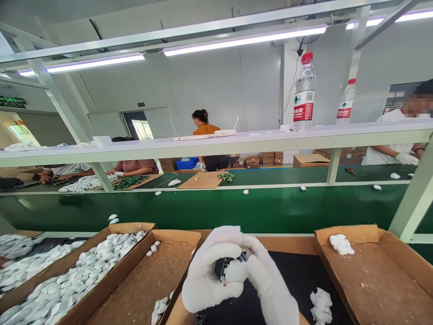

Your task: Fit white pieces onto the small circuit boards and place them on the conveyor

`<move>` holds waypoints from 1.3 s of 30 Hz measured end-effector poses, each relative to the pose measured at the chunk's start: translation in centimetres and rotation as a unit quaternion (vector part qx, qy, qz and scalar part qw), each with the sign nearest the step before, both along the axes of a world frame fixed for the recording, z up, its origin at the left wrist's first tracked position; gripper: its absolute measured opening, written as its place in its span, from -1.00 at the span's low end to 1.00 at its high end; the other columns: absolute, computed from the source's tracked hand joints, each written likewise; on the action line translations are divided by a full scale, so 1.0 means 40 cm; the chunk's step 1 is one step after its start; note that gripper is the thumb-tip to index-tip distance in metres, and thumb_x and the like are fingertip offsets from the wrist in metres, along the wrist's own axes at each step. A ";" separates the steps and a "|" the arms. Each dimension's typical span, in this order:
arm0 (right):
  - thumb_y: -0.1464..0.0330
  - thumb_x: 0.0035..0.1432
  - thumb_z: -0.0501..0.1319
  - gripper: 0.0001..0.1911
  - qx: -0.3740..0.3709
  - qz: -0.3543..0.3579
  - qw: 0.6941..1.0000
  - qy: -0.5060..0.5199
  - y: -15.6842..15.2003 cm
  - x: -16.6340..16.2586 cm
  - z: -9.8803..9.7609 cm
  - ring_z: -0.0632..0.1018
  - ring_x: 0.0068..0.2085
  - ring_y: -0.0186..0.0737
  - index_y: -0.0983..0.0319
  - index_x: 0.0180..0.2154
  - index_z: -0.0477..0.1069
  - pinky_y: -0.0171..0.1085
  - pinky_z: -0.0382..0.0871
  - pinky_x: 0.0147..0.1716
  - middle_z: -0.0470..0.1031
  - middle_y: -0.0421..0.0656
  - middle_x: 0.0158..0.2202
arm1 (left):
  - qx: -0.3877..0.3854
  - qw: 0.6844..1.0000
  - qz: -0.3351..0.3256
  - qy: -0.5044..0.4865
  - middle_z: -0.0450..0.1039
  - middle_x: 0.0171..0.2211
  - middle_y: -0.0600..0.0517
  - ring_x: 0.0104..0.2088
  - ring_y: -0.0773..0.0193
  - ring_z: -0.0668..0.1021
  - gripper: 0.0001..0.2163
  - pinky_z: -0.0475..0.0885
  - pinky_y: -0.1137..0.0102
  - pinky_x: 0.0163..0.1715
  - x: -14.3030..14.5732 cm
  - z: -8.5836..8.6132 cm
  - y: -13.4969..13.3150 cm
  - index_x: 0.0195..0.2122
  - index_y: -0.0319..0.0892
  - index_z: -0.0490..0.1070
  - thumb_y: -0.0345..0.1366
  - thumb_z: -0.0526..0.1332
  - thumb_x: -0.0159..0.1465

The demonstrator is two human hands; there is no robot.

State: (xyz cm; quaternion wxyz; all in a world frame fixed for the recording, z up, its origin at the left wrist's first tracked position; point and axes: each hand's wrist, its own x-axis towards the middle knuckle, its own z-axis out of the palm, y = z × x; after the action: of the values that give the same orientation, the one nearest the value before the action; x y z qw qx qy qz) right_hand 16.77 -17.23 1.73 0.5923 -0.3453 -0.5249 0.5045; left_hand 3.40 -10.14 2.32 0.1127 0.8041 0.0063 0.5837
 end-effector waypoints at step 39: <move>0.18 0.05 0.27 -0.72 0.052 0.117 0.991 0.036 0.015 -0.021 0.030 0.34 -0.26 -0.18 0.26 -0.31 0.38 -0.21 0.25 -0.23 0.29 -0.14 -0.33 | -0.019 0.999 0.038 -0.019 0.47 -0.14 -0.14 -0.09 0.05 0.52 -0.54 0.46 0.18 -0.11 0.026 -0.030 -0.016 -0.02 -0.14 0.30 -0.16 0.32 0.07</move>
State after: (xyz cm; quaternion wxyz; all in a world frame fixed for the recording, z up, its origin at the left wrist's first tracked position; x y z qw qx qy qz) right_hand 15.93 -16.63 2.95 0.5648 -0.2316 -0.5656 0.5544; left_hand 4.44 -10.76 1.11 0.1056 0.7896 0.0458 0.6028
